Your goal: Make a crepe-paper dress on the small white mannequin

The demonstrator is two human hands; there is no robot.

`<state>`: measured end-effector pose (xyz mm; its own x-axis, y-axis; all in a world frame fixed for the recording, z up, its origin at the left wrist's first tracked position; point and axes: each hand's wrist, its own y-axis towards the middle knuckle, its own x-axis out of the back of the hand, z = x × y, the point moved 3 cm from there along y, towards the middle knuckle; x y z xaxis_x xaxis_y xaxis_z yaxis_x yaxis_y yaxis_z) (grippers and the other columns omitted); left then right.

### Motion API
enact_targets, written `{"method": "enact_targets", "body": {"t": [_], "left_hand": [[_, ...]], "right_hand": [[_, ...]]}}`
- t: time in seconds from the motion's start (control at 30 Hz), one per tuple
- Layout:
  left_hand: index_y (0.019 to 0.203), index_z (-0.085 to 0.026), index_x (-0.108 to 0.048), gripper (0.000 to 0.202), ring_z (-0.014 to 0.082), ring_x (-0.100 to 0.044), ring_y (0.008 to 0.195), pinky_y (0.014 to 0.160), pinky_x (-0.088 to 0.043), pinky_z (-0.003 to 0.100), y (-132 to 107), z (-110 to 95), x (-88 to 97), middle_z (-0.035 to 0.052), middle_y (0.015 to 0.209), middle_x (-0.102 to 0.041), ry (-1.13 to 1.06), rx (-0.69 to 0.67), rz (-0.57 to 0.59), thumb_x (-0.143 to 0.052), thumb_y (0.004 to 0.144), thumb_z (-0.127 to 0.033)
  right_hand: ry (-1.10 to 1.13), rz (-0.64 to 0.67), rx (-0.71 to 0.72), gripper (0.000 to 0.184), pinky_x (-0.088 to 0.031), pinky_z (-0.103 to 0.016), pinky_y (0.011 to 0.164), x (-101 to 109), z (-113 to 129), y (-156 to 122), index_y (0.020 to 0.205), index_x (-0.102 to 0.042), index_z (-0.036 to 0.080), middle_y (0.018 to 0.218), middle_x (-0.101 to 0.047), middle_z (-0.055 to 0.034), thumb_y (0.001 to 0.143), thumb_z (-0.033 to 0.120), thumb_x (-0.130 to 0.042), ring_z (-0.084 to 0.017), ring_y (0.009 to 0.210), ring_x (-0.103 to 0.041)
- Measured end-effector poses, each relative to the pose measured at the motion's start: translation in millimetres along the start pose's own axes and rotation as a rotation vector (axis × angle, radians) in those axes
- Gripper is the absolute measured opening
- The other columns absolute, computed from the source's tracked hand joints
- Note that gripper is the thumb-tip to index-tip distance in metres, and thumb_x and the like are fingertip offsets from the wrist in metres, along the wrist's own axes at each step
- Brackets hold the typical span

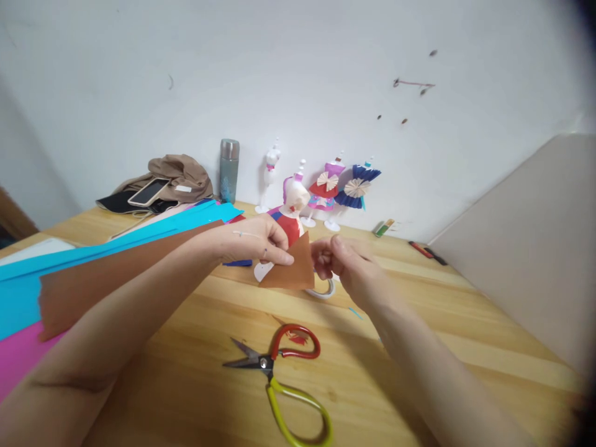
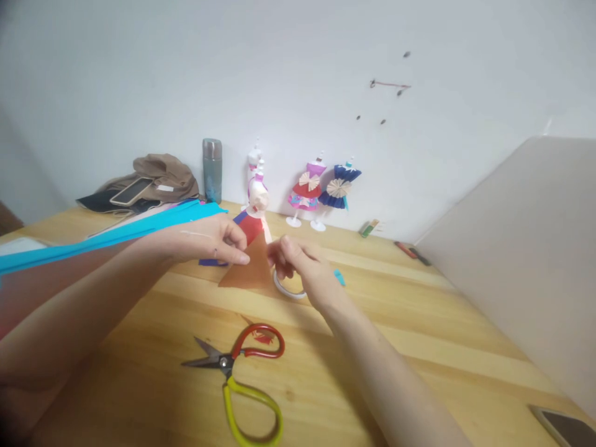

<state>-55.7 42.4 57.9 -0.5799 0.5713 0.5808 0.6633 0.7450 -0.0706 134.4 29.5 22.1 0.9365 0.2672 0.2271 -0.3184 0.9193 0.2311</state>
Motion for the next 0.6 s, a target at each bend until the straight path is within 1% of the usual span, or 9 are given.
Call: {"method": "enact_targets", "body": {"t": [0.07, 0.13, 0.2, 0.3, 0.4, 0.47, 0.53, 0.6], "left_hand": [[0.056, -0.016, -0.054, 0.031, 0.008, -0.042, 0.046, 0.046, -0.028, 0.023, 0.0, 0.4, 1.6, -0.0038, 0.05, -0.05, -0.027, 0.004, -0.018, -0.07, 0.073, -0.037], [0.056, -0.016, -0.055, 0.032, 0.0082, -0.043, 0.046, 0.046, -0.028, 0.023, 0.9, 1.5, 1.7, -0.0035, 0.05, -0.051, -0.052, -0.003, -0.029, -0.072, 0.072, -0.038], [0.055, -0.016, -0.055, 0.032, 0.0081, -0.043, 0.045, 0.046, -0.028, 0.022, 1.8, 2.7, 1.4, -0.0036, 0.049, -0.051, -0.071, 0.0, -0.042, -0.073, 0.071, -0.039], [0.056, -0.016, -0.055, 0.032, 0.0077, -0.042, 0.044, 0.046, -0.028, 0.023, 2.3, 3.2, 0.8, -0.0042, 0.048, -0.05, -0.062, 0.033, -0.057, -0.073, 0.071, -0.038], [0.057, -0.016, -0.057, 0.03, 0.0074, -0.042, 0.044, 0.047, -0.028, 0.023, 2.5, 1.9, 0.7, -0.0046, 0.048, -0.05, -0.051, 0.035, -0.066, -0.073, 0.072, -0.037], [0.057, -0.016, -0.058, 0.029, 0.0076, -0.043, 0.045, 0.047, -0.029, 0.023, 2.6, 1.5, 1.3, -0.0046, 0.049, -0.051, -0.042, 0.033, -0.067, -0.073, 0.072, -0.037], [0.058, -0.016, -0.058, 0.03, 0.0081, -0.044, 0.047, 0.048, -0.029, 0.023, 2.3, 2.1, 2.5, -0.0043, 0.05, -0.052, -0.026, 0.038, -0.055, -0.073, 0.072, -0.039], [0.057, -0.017, -0.057, 0.034, 0.0082, -0.043, 0.048, 0.048, -0.029, 0.023, 1.8, 3.3, 3.3, -0.004, 0.052, -0.052, 0.015, 0.032, -0.015, -0.072, 0.072, -0.042]], "right_hand": [[-0.033, 0.039, -0.029, 0.051, -0.036, -0.028, 0.052, -2.5, -1.5, -0.3, 0.071, -0.063, 0.018, 0.059, -0.055, 0.0001, 0.071, 0.069, -0.068, -0.013, 0.054, -0.048], [-0.078, 0.065, -0.074, 0.047, -0.034, -0.026, 0.052, -7.3, -1.9, -1.0, 0.068, -0.059, 0.019, 0.058, -0.052, 0.0026, 0.063, 0.061, -0.078, -0.011, 0.054, -0.045], [-0.103, 0.055, -0.111, 0.046, -0.03, -0.025, 0.05, -11.3, -1.3, -1.5, 0.064, -0.054, 0.019, 0.057, -0.049, 0.0039, 0.059, 0.056, -0.081, -0.009, 0.052, -0.041], [-0.109, 0.04, -0.127, 0.043, -0.027, -0.025, 0.049, -14.7, 0.0, -1.3, 0.064, -0.055, 0.019, 0.055, -0.05, 0.0043, 0.062, 0.055, -0.078, -0.008, 0.05, -0.038], [-0.071, 0.078, -0.118, 0.041, -0.029, -0.024, 0.05, -17.1, -0.4, -0.7, 0.067, -0.057, 0.018, 0.057, -0.051, 0.0036, 0.065, 0.055, -0.077, -0.008, 0.051, -0.04], [-0.069, 0.094, -0.115, 0.041, -0.027, -0.024, 0.049, -17.9, -1.9, -0.5, 0.065, -0.056, 0.018, 0.056, -0.05, 0.0037, 0.066, 0.054, -0.076, -0.008, 0.051, -0.039], [-0.085, 0.094, -0.115, 0.041, -0.025, -0.024, 0.048, -18.1, -3.7, -0.5, 0.063, -0.054, 0.018, 0.055, -0.049, 0.0041, 0.067, 0.053, -0.075, -0.007, 0.049, -0.036], [-0.096, 0.094, -0.11, 0.039, -0.024, -0.024, 0.047, -18.2, -4.8, -0.6, 0.063, -0.055, 0.018, 0.054, -0.049, 0.0044, 0.069, 0.052, -0.074, -0.007, 0.048, -0.035]]}}
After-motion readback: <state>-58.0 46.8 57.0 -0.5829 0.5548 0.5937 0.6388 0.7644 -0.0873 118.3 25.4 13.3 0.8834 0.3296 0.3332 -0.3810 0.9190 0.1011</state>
